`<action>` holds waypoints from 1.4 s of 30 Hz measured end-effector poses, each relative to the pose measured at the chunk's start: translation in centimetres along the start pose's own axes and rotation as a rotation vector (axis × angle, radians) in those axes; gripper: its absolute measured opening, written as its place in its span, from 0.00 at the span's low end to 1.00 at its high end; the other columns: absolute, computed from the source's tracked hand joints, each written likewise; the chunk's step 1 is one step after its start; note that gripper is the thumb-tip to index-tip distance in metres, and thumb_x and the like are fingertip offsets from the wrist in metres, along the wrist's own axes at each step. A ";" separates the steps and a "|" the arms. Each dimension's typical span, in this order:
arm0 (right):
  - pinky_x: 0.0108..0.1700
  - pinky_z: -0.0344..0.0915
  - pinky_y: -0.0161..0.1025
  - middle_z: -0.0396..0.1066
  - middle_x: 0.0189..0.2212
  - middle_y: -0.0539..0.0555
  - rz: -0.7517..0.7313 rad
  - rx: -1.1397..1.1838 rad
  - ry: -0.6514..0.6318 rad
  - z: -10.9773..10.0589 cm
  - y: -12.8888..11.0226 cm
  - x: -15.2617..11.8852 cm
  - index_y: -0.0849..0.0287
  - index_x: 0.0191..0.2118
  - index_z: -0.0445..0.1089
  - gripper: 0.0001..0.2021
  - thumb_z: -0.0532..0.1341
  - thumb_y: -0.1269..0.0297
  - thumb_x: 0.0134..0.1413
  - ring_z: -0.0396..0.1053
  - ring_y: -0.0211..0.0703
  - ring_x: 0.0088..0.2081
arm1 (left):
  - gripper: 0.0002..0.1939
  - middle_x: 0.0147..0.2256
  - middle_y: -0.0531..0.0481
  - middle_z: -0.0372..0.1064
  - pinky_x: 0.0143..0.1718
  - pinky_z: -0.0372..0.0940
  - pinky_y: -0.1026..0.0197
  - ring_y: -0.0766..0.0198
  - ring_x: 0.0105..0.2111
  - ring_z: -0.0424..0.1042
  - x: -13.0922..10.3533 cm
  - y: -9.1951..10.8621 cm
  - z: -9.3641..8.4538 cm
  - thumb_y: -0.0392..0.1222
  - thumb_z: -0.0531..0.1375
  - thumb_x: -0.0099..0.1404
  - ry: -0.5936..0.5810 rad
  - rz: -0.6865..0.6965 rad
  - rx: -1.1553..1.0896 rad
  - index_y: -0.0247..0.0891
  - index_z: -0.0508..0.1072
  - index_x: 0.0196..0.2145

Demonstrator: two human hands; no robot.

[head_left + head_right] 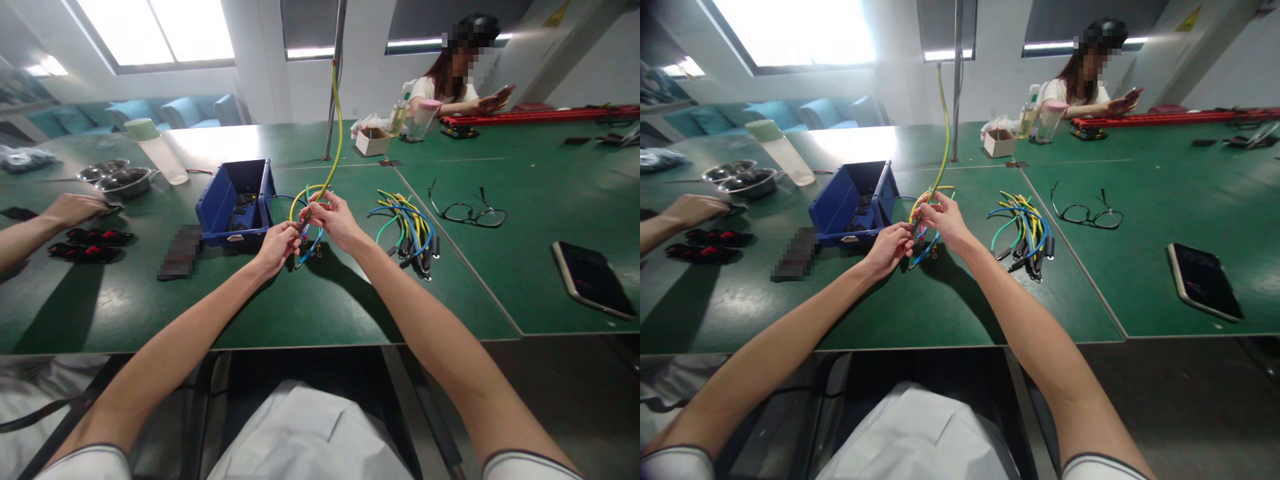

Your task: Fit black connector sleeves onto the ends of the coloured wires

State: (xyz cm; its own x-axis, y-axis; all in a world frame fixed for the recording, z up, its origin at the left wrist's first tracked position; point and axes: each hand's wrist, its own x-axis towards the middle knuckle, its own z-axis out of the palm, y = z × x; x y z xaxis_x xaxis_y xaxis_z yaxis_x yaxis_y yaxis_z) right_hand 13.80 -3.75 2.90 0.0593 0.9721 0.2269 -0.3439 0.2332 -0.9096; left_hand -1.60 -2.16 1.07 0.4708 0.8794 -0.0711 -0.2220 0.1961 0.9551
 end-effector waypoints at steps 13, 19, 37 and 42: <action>0.33 0.72 0.37 0.69 0.24 0.44 -0.001 -0.111 0.198 -0.2 -0.2 0.2 0.53 0.44 0.61 0.17 0.65 0.61 0.50 0.72 0.35 0.26 | 0.13 0.36 0.47 0.73 0.34 0.71 0.61 0.64 0.33 0.73 -0.3 -0.5 -0.2 0.40 0.55 0.64 0.035 0.416 0.725 0.34 0.74 0.43; 0.29 0.69 0.35 0.69 0.23 0.46 0.029 -0.177 0.339 -1.0 -0.6 0.5 0.55 0.43 0.61 0.13 0.62 0.65 0.52 0.70 0.35 0.24 | 0.17 0.53 0.40 0.67 0.60 0.59 0.53 0.57 0.54 0.66 -0.4 -0.7 -0.6 0.36 0.53 0.66 -0.019 0.671 1.214 0.32 0.72 0.50; 0.29 0.71 0.40 0.68 0.22 0.47 0.041 -0.567 0.388 -4.8 -4.4 -4.2 0.58 0.51 0.65 0.23 0.63 0.59 0.48 0.70 0.39 0.23 | 0.14 0.41 0.41 0.73 0.49 0.65 0.54 0.54 0.44 0.69 0.2 -1.4 -1.9 0.38 0.54 0.66 -0.098 0.580 1.434 0.35 0.74 0.46; 0.28 0.69 0.38 0.69 0.23 0.49 0.097 -0.752 0.462 -6.1 -6.0 -7.8 0.61 0.55 0.65 0.25 0.60 0.61 0.50 0.71 0.41 0.24 | 0.12 0.39 0.41 0.73 0.45 0.65 0.55 0.54 0.42 0.70 0.1 -1.3 -1.8 0.40 0.56 0.65 -0.076 0.555 1.402 0.36 0.74 0.44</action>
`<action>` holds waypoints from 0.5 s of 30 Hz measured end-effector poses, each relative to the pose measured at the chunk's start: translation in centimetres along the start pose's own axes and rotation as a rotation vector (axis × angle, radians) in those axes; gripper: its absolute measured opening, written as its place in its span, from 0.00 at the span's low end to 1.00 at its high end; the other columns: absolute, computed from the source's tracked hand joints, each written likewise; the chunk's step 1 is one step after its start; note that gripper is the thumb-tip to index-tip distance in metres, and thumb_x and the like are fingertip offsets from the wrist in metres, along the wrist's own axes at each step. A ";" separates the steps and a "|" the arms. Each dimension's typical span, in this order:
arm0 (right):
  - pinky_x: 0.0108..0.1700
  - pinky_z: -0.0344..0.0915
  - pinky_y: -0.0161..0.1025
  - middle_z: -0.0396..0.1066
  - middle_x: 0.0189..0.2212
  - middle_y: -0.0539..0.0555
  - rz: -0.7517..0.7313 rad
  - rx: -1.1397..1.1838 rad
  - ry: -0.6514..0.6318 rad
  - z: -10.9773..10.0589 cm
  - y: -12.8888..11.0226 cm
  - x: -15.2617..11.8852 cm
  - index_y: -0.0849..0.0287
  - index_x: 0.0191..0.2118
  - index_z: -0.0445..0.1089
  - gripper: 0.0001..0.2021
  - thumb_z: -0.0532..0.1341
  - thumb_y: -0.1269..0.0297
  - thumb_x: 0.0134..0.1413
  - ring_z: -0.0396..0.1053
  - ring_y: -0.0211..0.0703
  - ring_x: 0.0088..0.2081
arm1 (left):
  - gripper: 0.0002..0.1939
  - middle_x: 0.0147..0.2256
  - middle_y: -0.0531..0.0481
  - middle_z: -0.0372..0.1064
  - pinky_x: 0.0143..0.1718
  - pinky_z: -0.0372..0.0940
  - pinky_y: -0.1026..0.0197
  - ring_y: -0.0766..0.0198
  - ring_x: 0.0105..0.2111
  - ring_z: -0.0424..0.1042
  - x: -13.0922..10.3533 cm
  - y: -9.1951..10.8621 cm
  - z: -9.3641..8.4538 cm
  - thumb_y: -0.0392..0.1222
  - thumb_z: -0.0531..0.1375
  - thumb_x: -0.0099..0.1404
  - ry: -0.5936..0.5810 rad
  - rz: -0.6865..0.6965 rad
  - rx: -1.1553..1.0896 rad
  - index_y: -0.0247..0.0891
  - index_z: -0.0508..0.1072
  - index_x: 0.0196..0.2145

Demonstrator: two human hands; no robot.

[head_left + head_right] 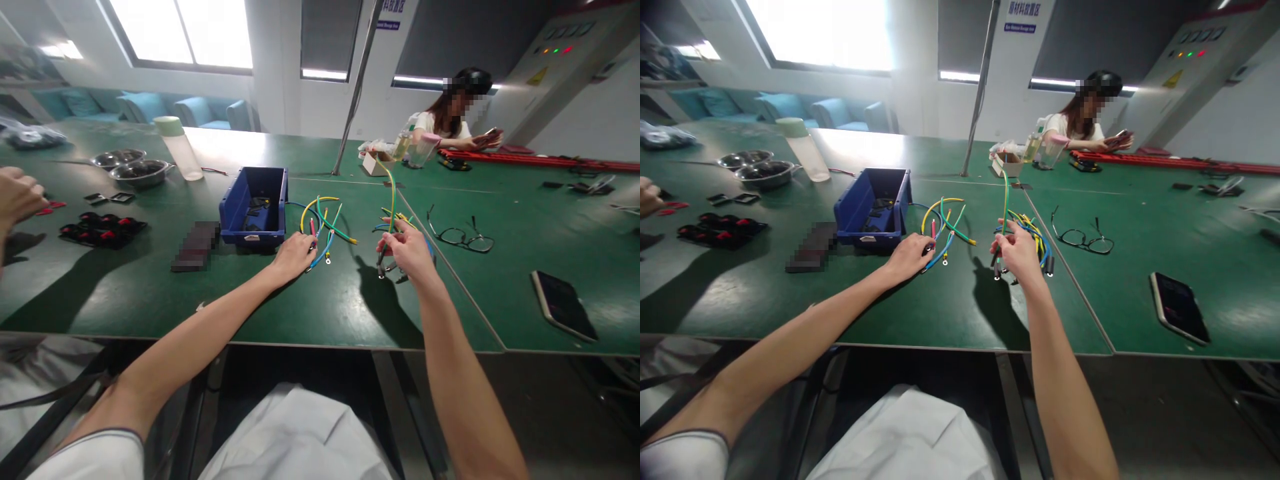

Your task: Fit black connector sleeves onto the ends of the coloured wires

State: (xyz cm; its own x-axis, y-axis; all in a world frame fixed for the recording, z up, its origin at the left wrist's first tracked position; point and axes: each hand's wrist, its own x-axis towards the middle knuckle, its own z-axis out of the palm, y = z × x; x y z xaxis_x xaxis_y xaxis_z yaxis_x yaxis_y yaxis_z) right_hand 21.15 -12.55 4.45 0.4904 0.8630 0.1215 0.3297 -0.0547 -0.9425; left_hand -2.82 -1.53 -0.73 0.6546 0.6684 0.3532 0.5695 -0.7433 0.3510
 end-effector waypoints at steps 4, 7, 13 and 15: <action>0.27 0.68 0.37 0.71 0.24 0.52 0.040 -0.176 0.035 -2.1 0.9 -2.0 0.61 0.57 0.65 0.25 0.59 0.62 0.52 0.71 0.41 0.25 | 0.10 0.36 0.42 0.73 0.44 0.64 0.55 0.55 0.39 0.70 0.1 -0.2 0.0 0.38 0.56 0.65 0.027 -0.021 -0.038 0.36 0.74 0.42; 0.28 0.69 0.37 0.72 0.24 0.53 0.071 -0.256 0.027 -3.2 1.7 -3.3 0.60 0.56 0.66 0.24 0.58 0.62 0.52 0.72 0.42 0.25 | 0.09 0.37 0.44 0.73 0.44 0.63 0.56 0.56 0.39 0.71 0.2 -0.2 -0.1 0.38 0.55 0.65 0.069 -0.022 -0.102 0.36 0.74 0.40; 0.29 0.69 0.37 0.73 0.24 0.54 0.133 -0.311 0.053 -4.3 2.6 -4.7 0.61 0.51 0.69 0.20 0.58 0.63 0.52 0.73 0.43 0.26 | 0.06 0.31 0.48 0.73 0.37 0.62 0.61 0.61 0.32 0.71 0.6 0.2 -0.3 0.39 0.56 0.63 0.133 -0.215 -0.374 0.37 0.72 0.33; 0.29 0.69 0.37 0.73 0.25 0.54 0.147 -0.329 0.060 -4.5 2.9 -4.8 0.60 0.51 0.69 0.20 0.58 0.63 0.52 0.73 0.43 0.27 | 0.05 0.29 0.49 0.72 0.34 0.61 0.62 0.63 0.29 0.70 0.7 0.1 -0.3 0.38 0.57 0.61 0.127 -0.310 -0.469 0.36 0.72 0.34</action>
State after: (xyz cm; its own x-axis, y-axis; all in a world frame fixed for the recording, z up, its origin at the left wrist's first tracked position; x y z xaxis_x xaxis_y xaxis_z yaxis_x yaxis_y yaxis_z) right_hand 23.43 -19.15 2.52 0.5952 0.8033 0.0197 0.4896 -0.3431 -0.8016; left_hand -2.47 -1.14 -0.18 0.4112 0.8725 0.2639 0.4247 -0.4395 0.7915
